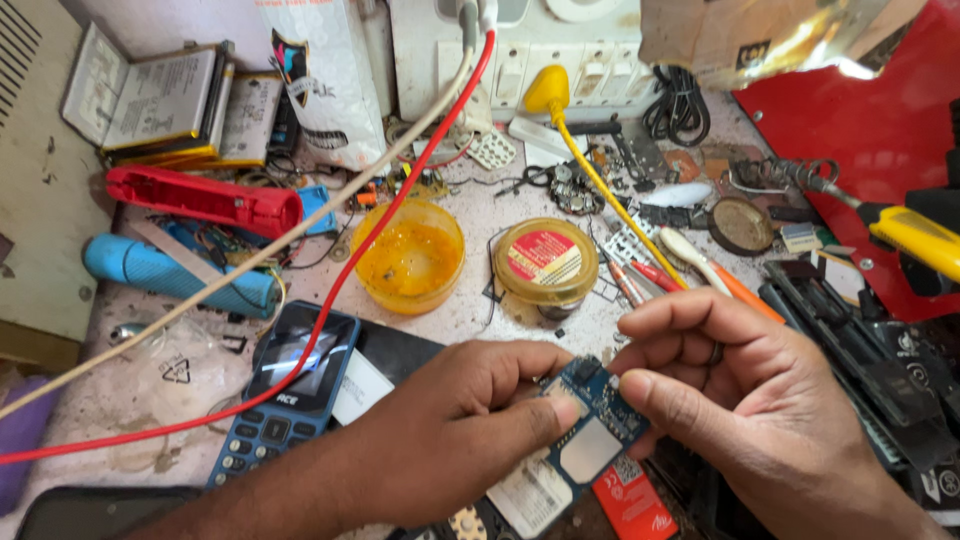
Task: The person uses multimeter probes to test points on a mobile phone keypad PCB, then uses a hot air rework station and tweezers to remove a small component. The person continues to test the PCB with probes and inspects the main phone motherboard.
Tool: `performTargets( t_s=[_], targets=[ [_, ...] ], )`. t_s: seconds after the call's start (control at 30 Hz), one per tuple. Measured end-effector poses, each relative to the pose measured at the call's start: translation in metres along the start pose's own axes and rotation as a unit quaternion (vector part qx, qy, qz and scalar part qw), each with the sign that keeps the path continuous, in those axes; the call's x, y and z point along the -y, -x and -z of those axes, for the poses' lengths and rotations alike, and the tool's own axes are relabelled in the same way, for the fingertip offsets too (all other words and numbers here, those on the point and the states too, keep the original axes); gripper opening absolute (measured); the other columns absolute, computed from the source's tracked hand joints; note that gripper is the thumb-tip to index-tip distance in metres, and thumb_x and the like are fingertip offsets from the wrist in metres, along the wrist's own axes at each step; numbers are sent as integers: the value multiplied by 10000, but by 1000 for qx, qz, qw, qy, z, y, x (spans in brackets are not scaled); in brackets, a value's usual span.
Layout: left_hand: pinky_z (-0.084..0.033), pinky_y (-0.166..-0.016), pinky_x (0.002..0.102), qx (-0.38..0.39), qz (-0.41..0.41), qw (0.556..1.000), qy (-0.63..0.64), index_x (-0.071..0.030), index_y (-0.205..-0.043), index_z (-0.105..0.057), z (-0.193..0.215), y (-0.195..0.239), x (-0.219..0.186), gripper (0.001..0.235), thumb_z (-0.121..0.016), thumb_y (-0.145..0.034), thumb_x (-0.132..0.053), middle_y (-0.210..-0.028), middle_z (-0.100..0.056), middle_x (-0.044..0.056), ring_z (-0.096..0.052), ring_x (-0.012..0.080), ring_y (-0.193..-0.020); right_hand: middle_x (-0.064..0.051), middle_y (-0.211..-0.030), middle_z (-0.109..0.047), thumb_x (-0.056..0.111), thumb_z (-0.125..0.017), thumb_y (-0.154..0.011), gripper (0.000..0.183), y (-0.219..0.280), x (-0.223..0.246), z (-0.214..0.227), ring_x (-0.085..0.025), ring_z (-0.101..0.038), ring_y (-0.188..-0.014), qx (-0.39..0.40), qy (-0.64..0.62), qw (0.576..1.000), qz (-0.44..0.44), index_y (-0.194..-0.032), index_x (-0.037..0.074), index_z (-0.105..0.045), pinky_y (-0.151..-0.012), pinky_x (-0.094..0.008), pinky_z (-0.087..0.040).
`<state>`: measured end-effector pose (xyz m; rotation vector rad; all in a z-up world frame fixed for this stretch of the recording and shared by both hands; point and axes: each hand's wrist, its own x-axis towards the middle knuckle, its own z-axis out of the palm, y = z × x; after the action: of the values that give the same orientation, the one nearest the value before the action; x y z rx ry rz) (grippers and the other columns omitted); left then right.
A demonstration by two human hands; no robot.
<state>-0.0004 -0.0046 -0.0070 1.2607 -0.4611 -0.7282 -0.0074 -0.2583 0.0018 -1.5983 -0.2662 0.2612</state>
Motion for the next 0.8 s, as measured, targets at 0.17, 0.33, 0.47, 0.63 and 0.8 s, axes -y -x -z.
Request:
performTargets(
  t_s=[0.17, 0.33, 0.47, 0.63, 0.8],
  targets=[
    [-332, -470, 241, -62, -17, 992, -105, -100, -1288, -610, 2, 2, 2, 290, -580, -1024, -218, -695, -537, -52, -419, 13, -557, -82, -938, -749, 72, -734, -947, 254, 12, 12, -10, -126, -708, -783, -124, 166, 977, 45, -1184, 5, -673, -625, -279, -576],
    [-344, -474, 229, -185, -91, 960, -191, -88, -1248, -525, 4, 1, -3, 266, -572, -1024, -224, -667, -551, -75, -429, 1, -563, 18, -821, -722, 286, -850, -854, 222, 43, 34, -35, -100, -679, -675, -44, 446, 877, 171, -987, 135, -757, -584, -227, -581],
    [-325, -472, 248, -208, -84, 963, -150, -68, -1264, -534, 9, -7, -1, 308, -593, -1001, -217, -708, -598, 1, -430, 36, -563, -18, -969, -733, 197, -717, -768, 333, 54, 9, -69, -186, -744, -797, 122, 511, 798, 295, -1099, 170, -739, -669, -286, -588],
    [-538, -656, 235, -165, -90, 973, -136, -68, -1282, -519, 7, -4, 0, 459, -709, -899, -234, -987, -737, 44, -645, 23, -800, -21, -934, -662, 157, -676, -783, 342, 84, -38, -89, -174, -726, -865, 118, 563, 746, 336, -1119, 133, -735, -691, -304, -603],
    [-563, -739, 289, -138, -78, 904, -396, -120, -1290, -618, 9, 15, -14, 492, -764, -866, -322, -970, -751, 63, -686, 98, -836, 52, -894, -729, 172, -733, -861, 323, 73, -14, -63, -86, -729, -866, 214, 511, 796, 242, -1183, 191, -752, -692, -238, -605]
  ],
)
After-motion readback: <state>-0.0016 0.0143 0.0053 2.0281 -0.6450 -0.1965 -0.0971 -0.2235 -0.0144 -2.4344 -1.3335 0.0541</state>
